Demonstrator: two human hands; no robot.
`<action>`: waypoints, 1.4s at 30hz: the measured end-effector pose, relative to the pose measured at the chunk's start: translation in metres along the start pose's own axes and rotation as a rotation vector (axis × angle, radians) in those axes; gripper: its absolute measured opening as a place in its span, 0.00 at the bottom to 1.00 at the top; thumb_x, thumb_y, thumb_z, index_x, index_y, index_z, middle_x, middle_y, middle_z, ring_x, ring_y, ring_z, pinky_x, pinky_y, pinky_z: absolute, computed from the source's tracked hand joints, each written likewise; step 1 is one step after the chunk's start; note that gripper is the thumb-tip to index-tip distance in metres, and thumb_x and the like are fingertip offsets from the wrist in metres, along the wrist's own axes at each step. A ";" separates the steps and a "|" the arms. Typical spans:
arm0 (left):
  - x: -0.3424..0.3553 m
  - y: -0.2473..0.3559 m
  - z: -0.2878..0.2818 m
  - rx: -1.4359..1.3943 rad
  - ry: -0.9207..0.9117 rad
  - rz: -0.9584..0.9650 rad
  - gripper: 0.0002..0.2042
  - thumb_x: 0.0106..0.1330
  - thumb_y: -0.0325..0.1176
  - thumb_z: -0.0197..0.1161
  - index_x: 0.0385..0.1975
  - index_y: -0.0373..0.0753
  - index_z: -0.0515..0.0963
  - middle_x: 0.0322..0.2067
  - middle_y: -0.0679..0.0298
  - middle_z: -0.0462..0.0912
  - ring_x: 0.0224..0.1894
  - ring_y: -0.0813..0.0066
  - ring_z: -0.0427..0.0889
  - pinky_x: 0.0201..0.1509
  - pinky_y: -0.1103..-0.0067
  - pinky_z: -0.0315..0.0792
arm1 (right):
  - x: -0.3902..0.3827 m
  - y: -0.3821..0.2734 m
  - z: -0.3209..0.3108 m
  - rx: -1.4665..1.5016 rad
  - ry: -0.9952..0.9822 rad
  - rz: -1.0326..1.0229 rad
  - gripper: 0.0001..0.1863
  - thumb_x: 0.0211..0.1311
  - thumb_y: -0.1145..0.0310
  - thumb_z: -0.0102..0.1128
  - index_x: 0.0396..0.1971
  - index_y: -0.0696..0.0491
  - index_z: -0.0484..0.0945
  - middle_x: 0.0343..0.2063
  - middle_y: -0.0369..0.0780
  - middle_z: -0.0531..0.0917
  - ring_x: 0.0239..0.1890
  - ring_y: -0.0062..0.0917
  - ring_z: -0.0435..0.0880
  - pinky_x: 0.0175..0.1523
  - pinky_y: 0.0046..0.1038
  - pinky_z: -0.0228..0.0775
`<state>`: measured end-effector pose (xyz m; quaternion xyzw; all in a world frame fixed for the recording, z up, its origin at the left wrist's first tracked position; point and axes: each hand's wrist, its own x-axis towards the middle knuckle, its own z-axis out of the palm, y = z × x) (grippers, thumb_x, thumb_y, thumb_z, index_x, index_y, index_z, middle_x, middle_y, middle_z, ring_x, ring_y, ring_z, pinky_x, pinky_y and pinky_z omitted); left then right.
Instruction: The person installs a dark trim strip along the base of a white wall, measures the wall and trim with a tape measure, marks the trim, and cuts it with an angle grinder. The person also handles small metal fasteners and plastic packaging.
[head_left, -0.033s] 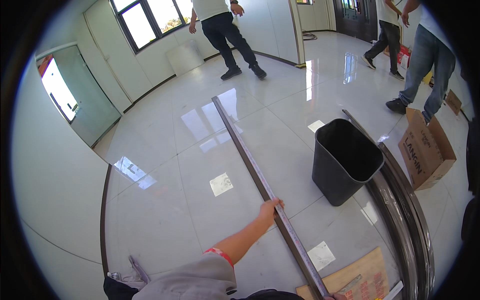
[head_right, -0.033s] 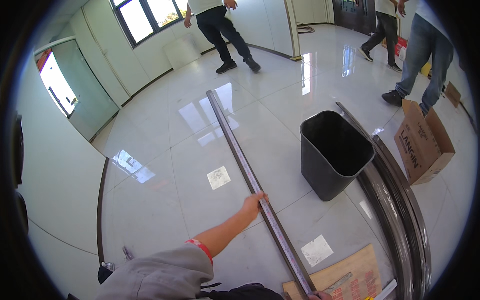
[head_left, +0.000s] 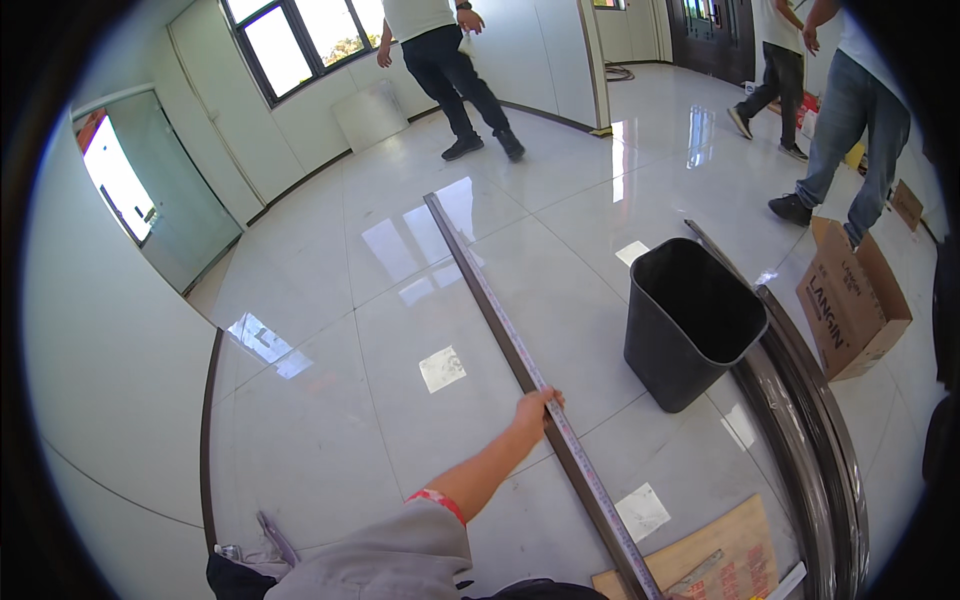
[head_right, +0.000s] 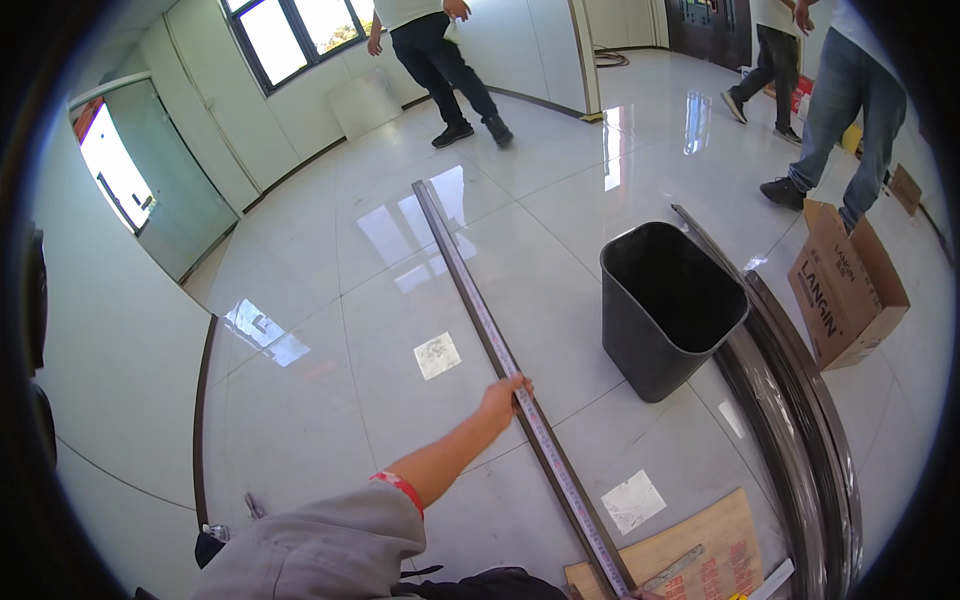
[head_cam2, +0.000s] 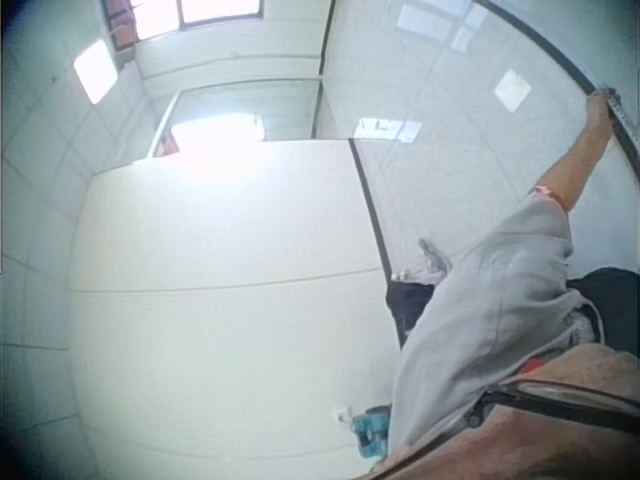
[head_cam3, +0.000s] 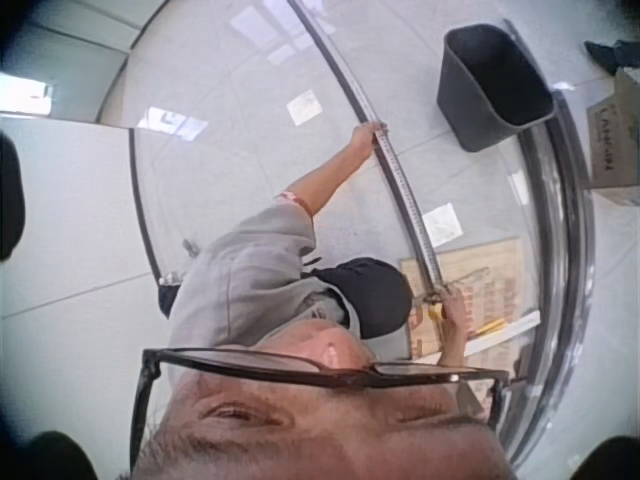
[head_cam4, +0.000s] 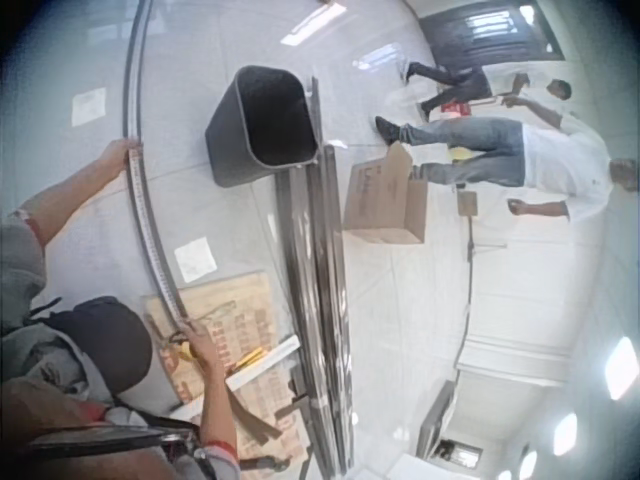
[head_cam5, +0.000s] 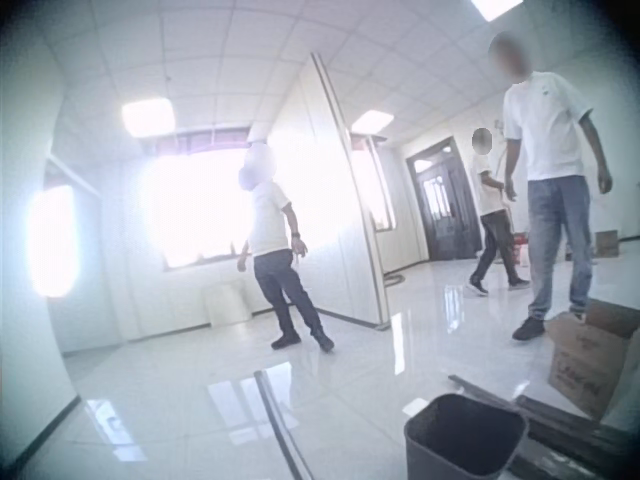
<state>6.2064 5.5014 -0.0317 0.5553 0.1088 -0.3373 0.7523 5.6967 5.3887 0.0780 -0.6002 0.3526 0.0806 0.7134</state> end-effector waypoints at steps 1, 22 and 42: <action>0.015 0.016 -0.004 0.015 -0.003 0.020 0.11 0.75 0.37 0.55 0.40 0.36 0.78 0.32 0.63 0.83 0.34 0.72 0.82 0.40 0.74 0.78 | -0.023 0.001 -0.008 -0.206 -0.001 -0.207 0.10 0.67 0.68 0.60 0.41 0.58 0.80 0.31 0.42 0.84 0.34 0.28 0.84 0.39 0.28 0.73; 0.018 0.019 -0.048 0.318 -0.124 -0.094 0.12 0.75 0.37 0.55 0.49 0.36 0.76 0.44 0.60 0.86 0.40 0.73 0.82 0.45 0.76 0.78 | -0.021 0.048 0.013 0.026 0.046 0.173 0.13 0.69 0.66 0.60 0.39 0.62 0.80 0.32 0.43 0.85 0.33 0.27 0.88 0.36 0.24 0.78; -0.095 -0.131 0.035 2.050 -1.210 1.116 0.40 0.50 0.40 0.74 0.66 0.38 0.65 0.55 0.60 0.74 0.61 0.65 0.72 0.63 0.63 0.62 | 0.024 0.178 -0.038 -0.499 0.254 0.066 0.14 0.68 0.64 0.57 0.41 0.61 0.81 0.32 0.48 0.86 0.31 0.33 0.86 0.38 0.31 0.77</action>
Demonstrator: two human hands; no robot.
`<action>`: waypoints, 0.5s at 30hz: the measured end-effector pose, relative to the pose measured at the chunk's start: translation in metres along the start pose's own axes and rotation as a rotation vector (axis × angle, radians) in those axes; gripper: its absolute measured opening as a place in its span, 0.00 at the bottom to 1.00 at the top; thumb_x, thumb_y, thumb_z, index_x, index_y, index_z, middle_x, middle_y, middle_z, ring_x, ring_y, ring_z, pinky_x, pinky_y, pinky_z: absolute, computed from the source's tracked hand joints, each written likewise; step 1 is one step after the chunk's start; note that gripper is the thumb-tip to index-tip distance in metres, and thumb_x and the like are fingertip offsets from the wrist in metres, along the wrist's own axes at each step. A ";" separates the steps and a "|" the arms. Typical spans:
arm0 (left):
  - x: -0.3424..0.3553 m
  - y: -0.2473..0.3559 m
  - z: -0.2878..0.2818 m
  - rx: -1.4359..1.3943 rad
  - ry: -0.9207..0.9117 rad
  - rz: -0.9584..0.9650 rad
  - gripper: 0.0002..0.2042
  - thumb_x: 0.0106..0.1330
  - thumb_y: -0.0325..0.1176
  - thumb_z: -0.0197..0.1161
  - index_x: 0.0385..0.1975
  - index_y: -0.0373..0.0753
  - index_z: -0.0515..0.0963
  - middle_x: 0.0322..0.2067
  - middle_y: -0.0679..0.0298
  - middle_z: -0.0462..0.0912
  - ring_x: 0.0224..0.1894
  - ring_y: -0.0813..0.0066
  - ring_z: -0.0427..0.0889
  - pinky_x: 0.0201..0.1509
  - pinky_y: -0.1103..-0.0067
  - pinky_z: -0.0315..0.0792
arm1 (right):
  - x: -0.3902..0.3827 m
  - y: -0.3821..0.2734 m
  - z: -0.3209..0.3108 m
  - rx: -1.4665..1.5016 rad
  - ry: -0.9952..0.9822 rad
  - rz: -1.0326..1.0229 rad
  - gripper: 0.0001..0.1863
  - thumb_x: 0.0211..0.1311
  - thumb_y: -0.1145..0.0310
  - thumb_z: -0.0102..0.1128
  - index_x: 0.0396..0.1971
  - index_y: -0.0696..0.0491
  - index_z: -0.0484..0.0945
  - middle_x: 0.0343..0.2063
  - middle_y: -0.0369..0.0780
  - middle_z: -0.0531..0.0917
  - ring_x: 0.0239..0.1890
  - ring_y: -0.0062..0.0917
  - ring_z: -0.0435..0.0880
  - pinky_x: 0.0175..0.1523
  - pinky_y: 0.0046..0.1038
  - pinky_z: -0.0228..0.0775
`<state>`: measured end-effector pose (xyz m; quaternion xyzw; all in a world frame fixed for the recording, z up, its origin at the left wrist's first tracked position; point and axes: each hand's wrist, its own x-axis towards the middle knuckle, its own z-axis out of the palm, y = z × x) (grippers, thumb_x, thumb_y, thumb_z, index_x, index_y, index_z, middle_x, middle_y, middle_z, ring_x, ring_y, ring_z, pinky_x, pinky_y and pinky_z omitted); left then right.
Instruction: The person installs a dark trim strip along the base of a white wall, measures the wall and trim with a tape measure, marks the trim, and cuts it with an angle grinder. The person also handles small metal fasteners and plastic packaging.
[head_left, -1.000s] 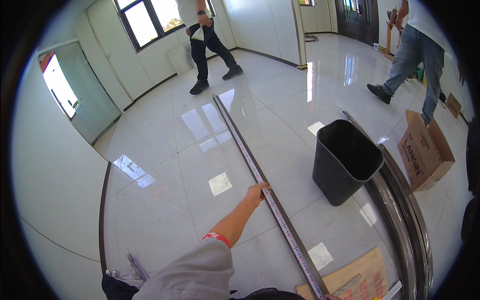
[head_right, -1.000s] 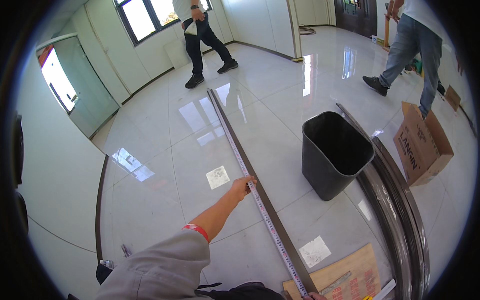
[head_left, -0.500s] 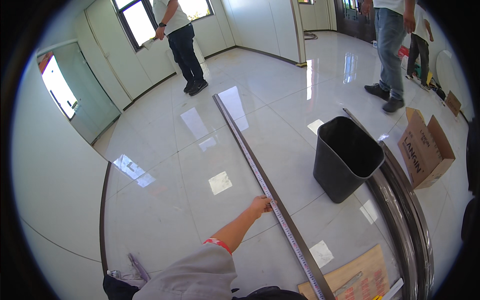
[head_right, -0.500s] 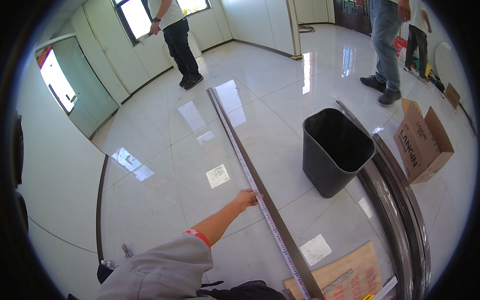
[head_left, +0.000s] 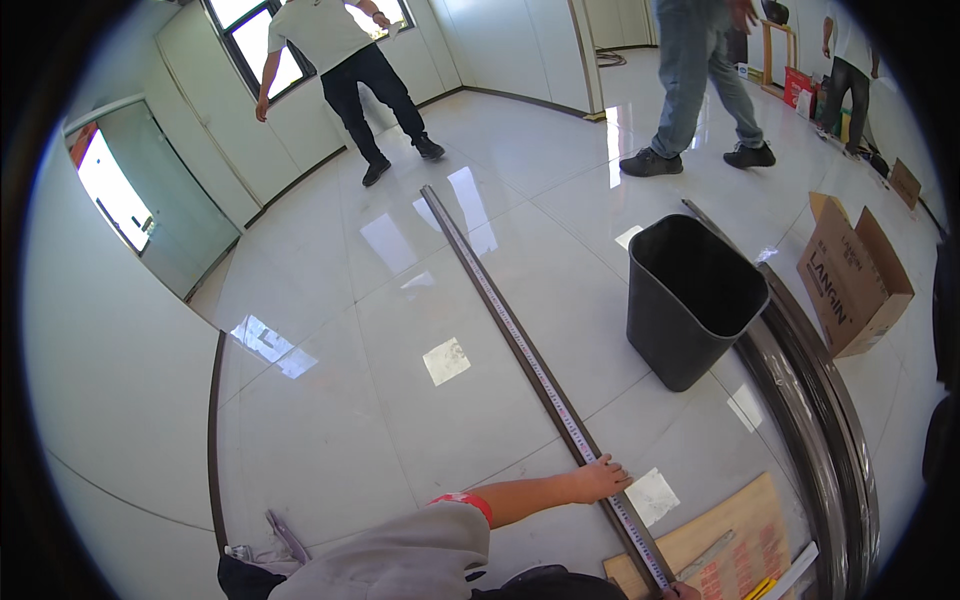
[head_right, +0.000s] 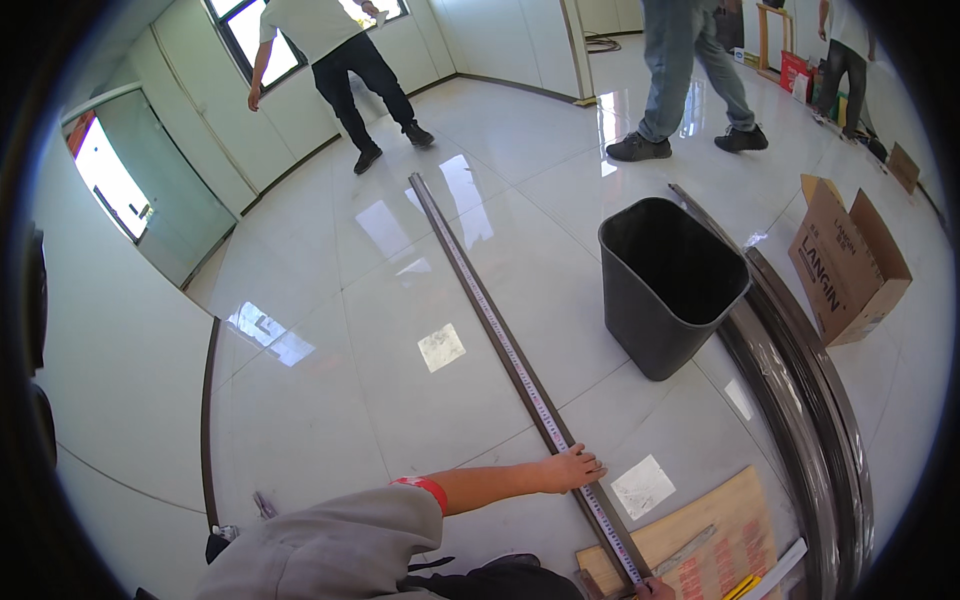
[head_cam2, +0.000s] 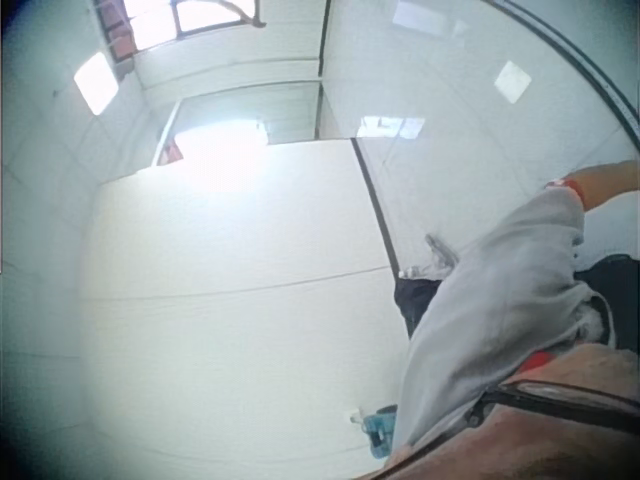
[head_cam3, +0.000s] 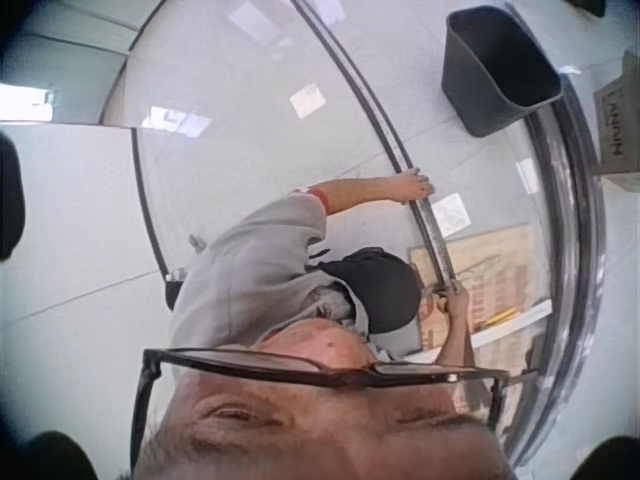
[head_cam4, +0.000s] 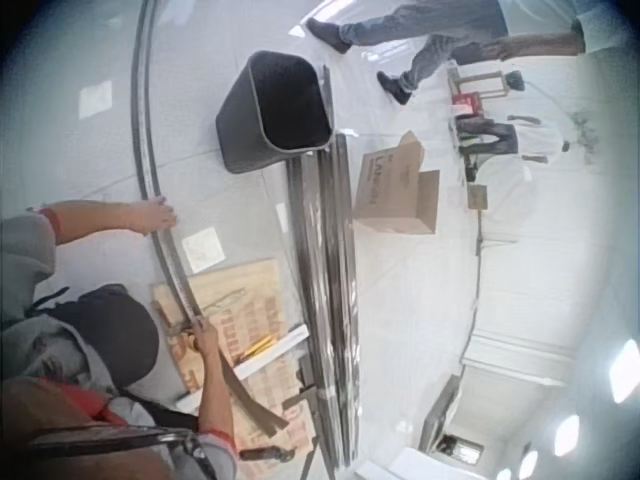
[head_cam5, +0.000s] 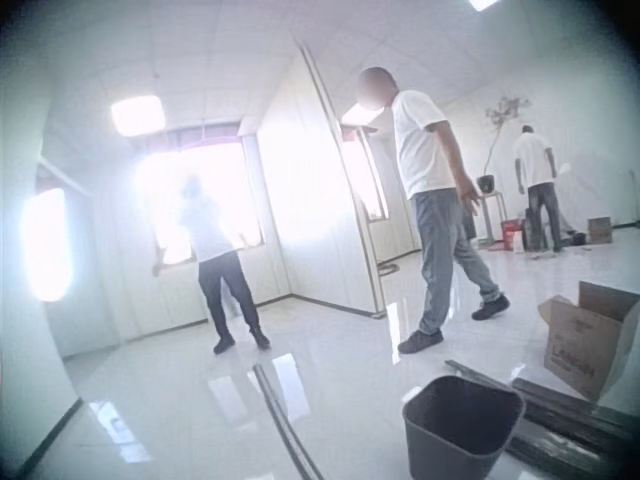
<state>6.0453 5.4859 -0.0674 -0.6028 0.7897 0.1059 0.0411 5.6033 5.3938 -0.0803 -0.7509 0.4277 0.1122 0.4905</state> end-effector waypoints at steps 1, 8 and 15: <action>-0.002 -0.003 0.014 0.007 0.025 -0.004 0.32 0.55 0.37 0.70 0.62 0.39 0.69 0.50 0.63 0.77 0.56 0.68 0.75 0.60 0.65 0.63 | 0.002 0.000 0.001 0.003 -0.016 -0.011 0.14 0.68 0.64 0.57 0.41 0.61 0.81 0.32 0.48 0.86 0.32 0.34 0.86 0.39 0.31 0.77; 0.002 -0.012 0.039 -0.070 0.204 0.006 0.17 0.56 0.31 0.63 0.47 0.44 0.77 0.41 0.67 0.78 0.49 0.70 0.77 0.56 0.68 0.64 | -0.003 0.007 0.000 -0.159 0.026 -0.175 0.18 0.67 0.56 0.58 0.41 0.58 0.82 0.34 0.48 0.85 0.35 0.40 0.85 0.42 0.36 0.76; 0.007 -0.003 0.038 -0.045 0.182 -0.007 0.15 0.56 0.31 0.63 0.44 0.45 0.78 0.40 0.68 0.78 0.48 0.71 0.77 0.57 0.67 0.64 | 0.009 0.050 0.011 -0.040 0.004 -0.118 0.15 0.67 0.59 0.59 0.38 0.57 0.83 0.27 0.44 0.85 0.24 0.32 0.81 0.31 0.31 0.72</action>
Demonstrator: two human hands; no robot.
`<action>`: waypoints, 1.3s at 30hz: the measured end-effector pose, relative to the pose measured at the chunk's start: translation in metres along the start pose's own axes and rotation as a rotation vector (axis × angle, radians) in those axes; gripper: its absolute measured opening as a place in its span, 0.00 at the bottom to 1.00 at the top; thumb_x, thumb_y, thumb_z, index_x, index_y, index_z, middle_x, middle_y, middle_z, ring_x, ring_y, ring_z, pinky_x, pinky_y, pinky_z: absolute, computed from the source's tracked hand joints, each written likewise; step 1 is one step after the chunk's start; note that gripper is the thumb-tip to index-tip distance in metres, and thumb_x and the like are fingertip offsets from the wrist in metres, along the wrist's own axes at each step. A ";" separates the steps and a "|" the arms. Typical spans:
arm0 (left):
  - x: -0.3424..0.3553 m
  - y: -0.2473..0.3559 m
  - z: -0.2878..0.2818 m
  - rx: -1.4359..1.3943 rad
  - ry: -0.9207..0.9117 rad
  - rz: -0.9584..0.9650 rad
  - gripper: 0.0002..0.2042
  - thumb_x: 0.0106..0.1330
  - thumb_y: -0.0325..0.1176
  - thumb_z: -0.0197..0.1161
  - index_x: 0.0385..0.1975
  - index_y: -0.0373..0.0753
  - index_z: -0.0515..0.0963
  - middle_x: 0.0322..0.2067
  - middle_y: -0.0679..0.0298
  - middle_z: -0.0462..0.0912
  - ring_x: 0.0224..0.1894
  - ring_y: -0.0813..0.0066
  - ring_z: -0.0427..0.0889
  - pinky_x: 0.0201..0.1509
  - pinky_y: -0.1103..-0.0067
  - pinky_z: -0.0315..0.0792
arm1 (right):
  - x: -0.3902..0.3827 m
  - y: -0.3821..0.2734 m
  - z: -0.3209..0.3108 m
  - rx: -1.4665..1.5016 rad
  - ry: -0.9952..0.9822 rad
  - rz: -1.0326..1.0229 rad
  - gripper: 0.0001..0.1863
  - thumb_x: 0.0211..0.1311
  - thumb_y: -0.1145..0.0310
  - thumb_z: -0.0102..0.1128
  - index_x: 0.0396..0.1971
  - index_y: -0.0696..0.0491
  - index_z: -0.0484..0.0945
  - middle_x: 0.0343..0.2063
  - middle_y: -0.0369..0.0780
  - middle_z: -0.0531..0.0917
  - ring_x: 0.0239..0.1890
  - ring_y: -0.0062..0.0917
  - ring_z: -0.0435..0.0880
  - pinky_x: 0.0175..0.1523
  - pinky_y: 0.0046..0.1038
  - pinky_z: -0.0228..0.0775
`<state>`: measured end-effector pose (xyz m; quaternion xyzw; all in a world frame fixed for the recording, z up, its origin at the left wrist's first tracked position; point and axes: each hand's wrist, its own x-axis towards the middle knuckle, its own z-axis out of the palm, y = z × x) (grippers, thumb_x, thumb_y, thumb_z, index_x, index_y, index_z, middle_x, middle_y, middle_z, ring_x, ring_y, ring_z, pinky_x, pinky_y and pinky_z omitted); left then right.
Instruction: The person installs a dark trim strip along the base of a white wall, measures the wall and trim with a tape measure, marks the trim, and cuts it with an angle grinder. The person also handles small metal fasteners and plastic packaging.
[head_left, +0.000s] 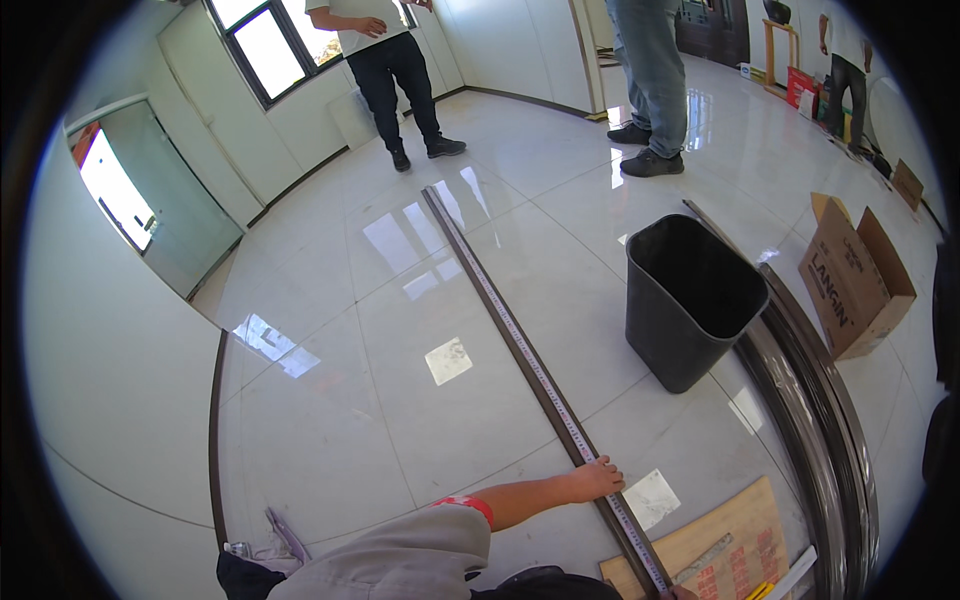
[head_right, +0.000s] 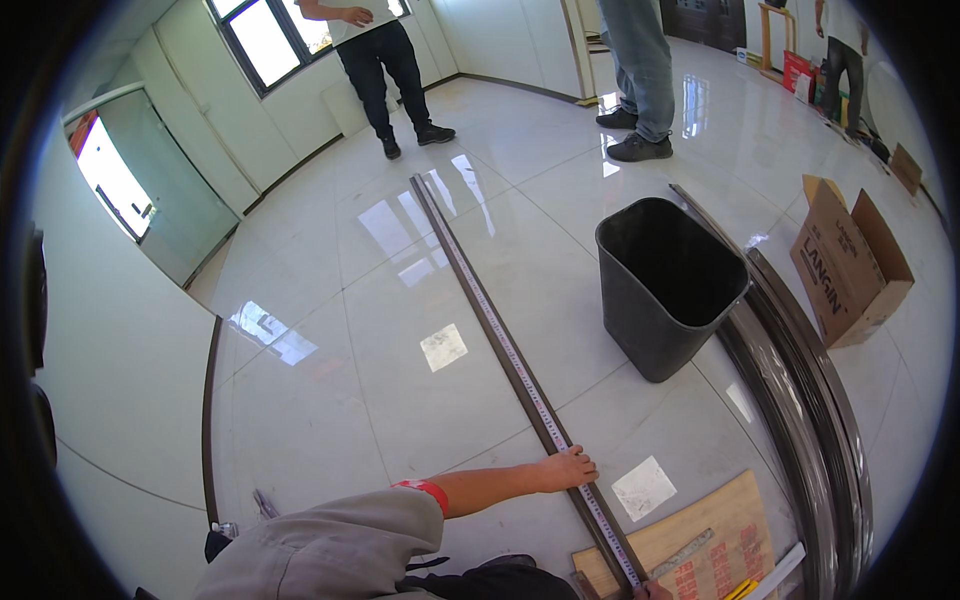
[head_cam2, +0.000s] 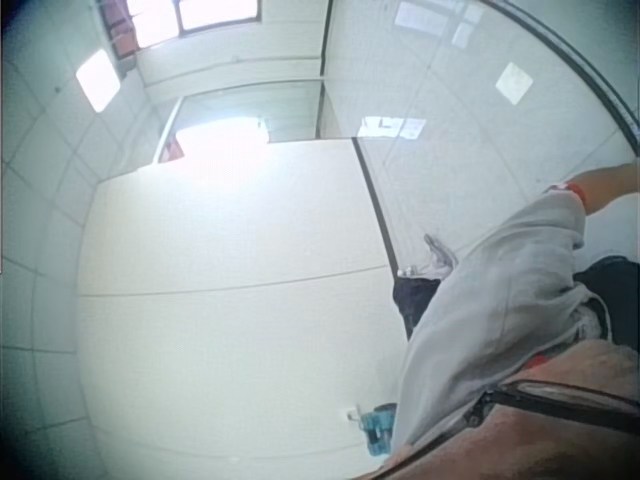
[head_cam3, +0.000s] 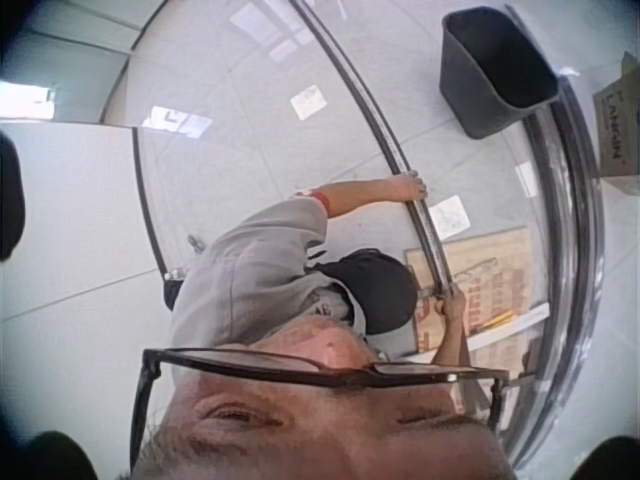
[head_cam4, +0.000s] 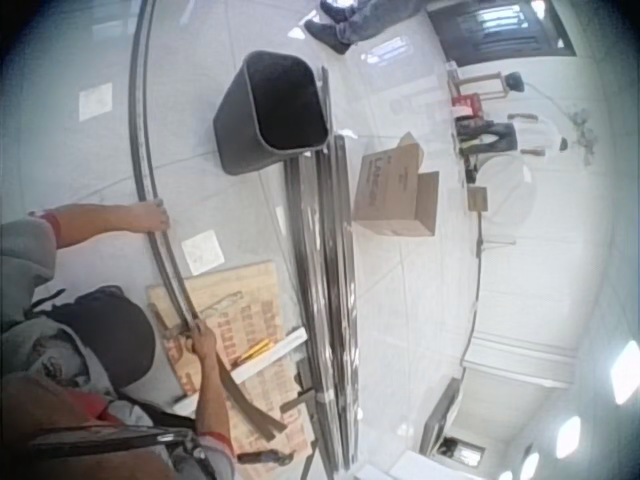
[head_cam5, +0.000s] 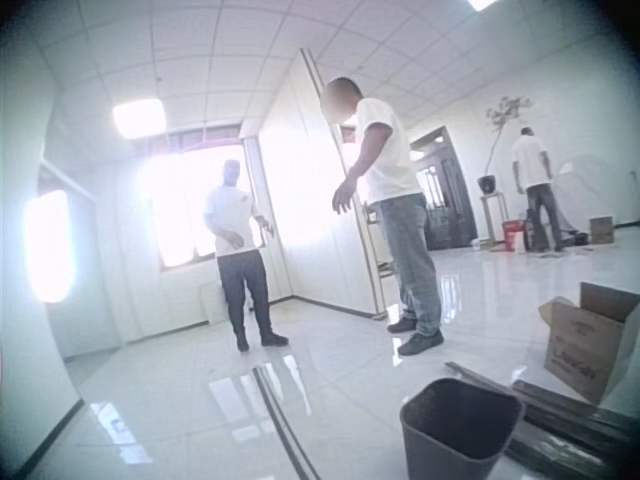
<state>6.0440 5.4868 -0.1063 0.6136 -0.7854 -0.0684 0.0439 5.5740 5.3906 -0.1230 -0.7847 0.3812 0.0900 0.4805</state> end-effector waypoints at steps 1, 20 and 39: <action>-0.002 0.000 -0.001 0.005 -0.009 -0.013 0.14 0.56 0.30 0.63 0.44 0.45 0.78 0.40 0.68 0.78 0.48 0.71 0.78 0.58 0.67 0.64 | 0.001 0.001 0.004 0.080 0.008 0.058 0.14 0.67 0.60 0.59 0.38 0.57 0.83 0.25 0.43 0.85 0.22 0.30 0.80 0.29 0.30 0.71; -0.064 -0.125 -0.049 0.070 -0.189 -0.160 0.31 0.38 0.24 0.78 0.49 0.42 0.76 0.49 0.60 0.78 0.56 0.56 0.75 0.62 0.60 0.65 | -0.119 -0.020 -0.107 0.156 -0.100 0.189 0.18 0.63 0.52 0.64 0.33 0.55 0.82 0.27 0.42 0.84 0.31 0.31 0.84 0.40 0.31 0.75; 0.015 0.000 -0.065 0.112 -0.451 -0.015 0.43 0.38 0.36 0.82 0.60 0.38 0.69 0.56 0.56 0.74 0.64 0.57 0.69 0.73 0.60 0.57 | -0.195 0.083 -0.095 -0.155 0.146 0.559 0.17 0.58 0.52 0.65 0.32 0.52 0.84 0.31 0.46 0.85 0.37 0.41 0.84 0.42 0.40 0.73</action>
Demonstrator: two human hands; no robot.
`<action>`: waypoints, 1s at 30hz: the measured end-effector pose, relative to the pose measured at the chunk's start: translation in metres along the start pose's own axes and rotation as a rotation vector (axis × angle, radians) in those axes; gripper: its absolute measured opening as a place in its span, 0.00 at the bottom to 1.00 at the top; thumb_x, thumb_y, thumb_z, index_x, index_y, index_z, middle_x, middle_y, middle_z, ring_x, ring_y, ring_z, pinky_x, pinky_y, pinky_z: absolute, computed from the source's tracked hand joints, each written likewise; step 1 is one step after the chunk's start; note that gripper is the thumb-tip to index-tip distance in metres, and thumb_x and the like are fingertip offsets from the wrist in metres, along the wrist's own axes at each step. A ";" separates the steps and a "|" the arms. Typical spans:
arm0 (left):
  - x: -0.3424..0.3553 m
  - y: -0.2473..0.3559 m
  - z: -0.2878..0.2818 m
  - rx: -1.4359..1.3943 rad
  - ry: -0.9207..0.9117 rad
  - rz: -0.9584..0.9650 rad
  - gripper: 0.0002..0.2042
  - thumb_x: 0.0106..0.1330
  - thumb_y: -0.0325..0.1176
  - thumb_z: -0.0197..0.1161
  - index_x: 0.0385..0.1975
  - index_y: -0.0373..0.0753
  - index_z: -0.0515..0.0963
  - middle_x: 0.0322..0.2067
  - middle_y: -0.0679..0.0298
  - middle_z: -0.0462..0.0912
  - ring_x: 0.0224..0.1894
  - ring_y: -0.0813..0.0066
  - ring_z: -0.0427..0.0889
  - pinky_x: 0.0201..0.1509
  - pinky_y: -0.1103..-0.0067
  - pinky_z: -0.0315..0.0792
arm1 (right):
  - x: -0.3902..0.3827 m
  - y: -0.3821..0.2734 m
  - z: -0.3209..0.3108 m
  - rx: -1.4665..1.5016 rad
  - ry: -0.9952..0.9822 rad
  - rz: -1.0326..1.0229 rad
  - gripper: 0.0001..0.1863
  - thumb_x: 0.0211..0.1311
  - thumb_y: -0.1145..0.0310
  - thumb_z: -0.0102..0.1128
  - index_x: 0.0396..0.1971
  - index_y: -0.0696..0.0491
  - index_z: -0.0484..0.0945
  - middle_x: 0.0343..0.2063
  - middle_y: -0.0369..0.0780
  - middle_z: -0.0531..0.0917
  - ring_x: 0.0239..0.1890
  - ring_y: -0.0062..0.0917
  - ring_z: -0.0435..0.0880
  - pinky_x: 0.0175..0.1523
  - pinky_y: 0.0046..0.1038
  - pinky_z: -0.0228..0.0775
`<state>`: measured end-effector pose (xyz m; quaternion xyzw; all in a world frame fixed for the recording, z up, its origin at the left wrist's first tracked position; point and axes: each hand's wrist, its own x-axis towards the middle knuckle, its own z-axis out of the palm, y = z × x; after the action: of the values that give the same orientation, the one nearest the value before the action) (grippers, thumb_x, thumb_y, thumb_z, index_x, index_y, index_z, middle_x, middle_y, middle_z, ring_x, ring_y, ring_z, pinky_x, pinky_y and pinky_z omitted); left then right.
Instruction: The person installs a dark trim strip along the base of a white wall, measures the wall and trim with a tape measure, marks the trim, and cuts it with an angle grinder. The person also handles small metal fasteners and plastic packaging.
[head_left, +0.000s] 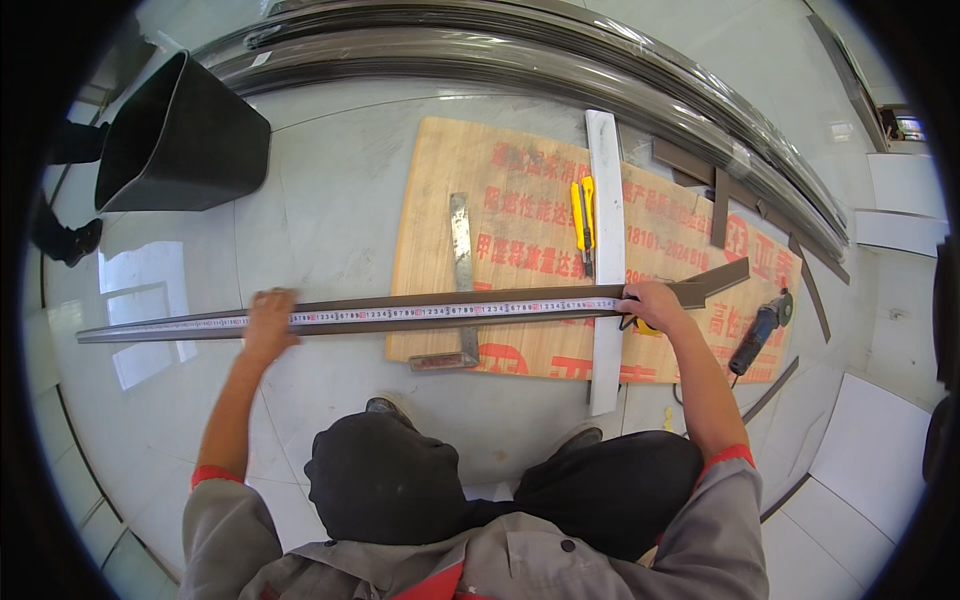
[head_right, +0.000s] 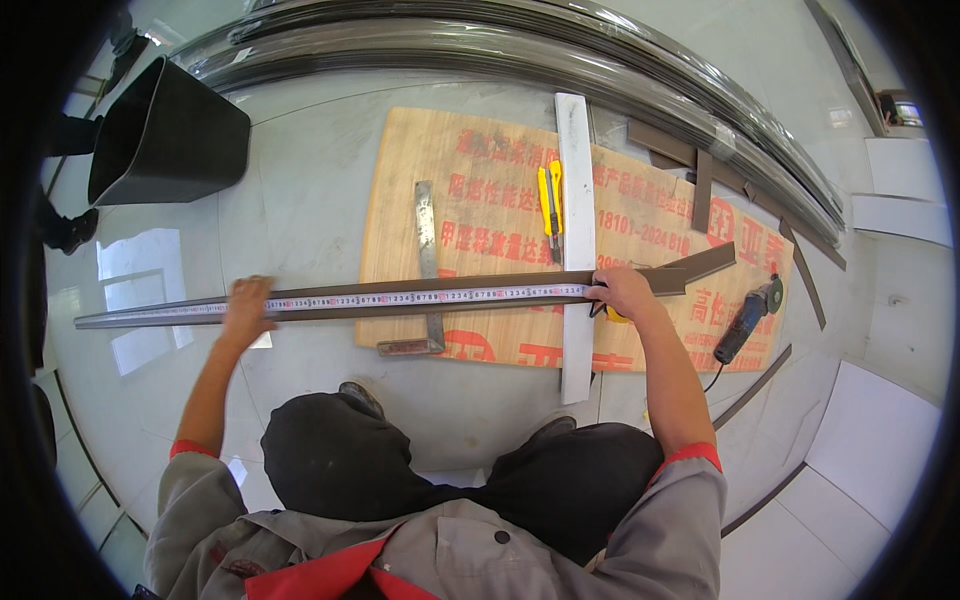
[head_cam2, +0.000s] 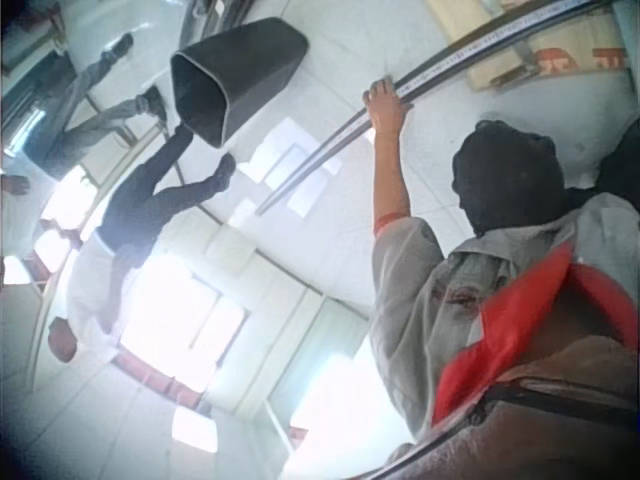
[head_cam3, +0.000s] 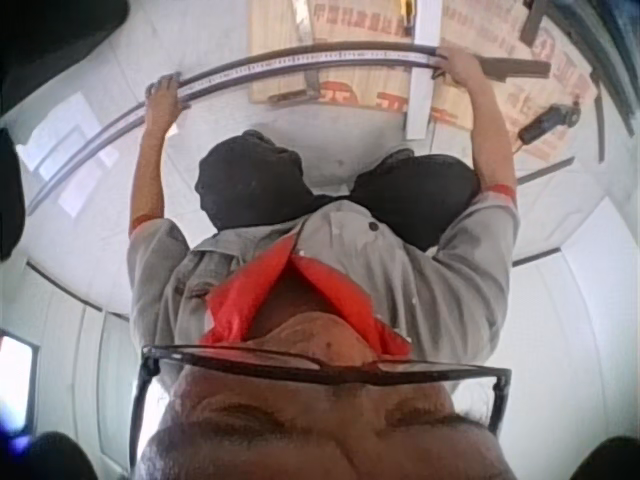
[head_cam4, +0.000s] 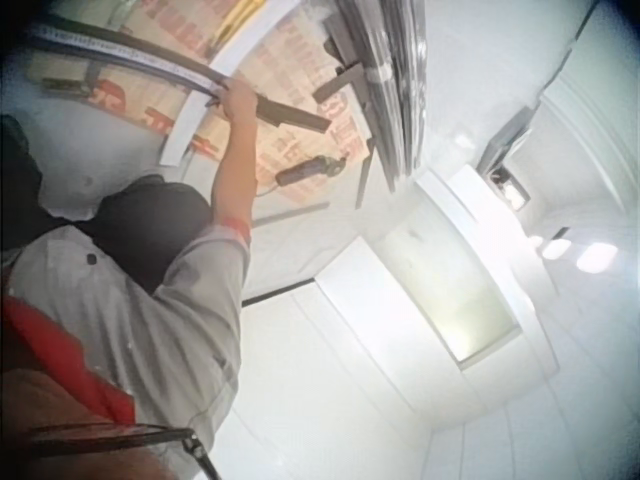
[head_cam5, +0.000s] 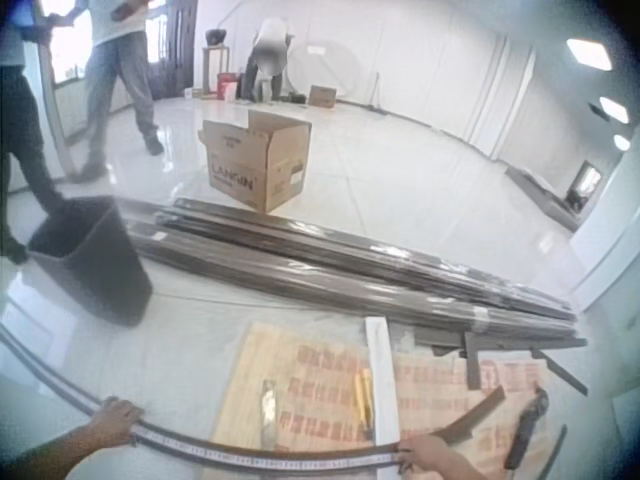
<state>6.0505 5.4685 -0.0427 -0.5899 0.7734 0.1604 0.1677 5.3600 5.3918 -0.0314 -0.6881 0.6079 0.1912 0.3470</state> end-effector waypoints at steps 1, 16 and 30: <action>0.015 0.038 -0.007 -0.068 0.012 0.084 0.44 0.38 0.37 0.82 0.61 0.37 0.68 0.57 0.55 0.73 0.65 0.57 0.68 0.72 0.60 0.57 | 0.000 0.002 0.000 0.003 0.005 -0.007 0.17 0.58 0.52 0.65 0.32 0.52 0.84 0.31 0.46 0.85 0.38 0.41 0.84 0.42 0.40 0.73; 0.050 0.130 -0.021 -0.161 0.101 0.250 0.32 0.44 0.31 0.74 0.55 0.41 0.73 0.47 0.57 0.76 0.52 0.58 0.77 0.57 0.64 0.66 | 0.001 0.000 0.007 0.052 0.065 -0.113 0.19 0.58 0.51 0.67 0.31 0.54 0.82 0.28 0.46 0.84 0.35 0.40 0.84 0.40 0.38 0.74; 0.013 0.057 0.011 0.083 0.056 -0.048 0.35 0.40 0.28 0.80 0.53 0.41 0.72 0.52 0.60 0.77 0.58 0.61 0.75 0.62 0.64 0.67 | -0.012 0.027 -0.003 0.015 0.135 0.038 0.23 0.51 0.48 0.70 0.31 0.54 0.83 0.31 0.45 0.85 0.37 0.41 0.84 0.41 0.39 0.74</action>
<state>5.9930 5.4769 -0.0556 -0.6050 0.7695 0.1078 0.1740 5.3314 5.3978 -0.0276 -0.6850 0.6445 0.1463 0.3065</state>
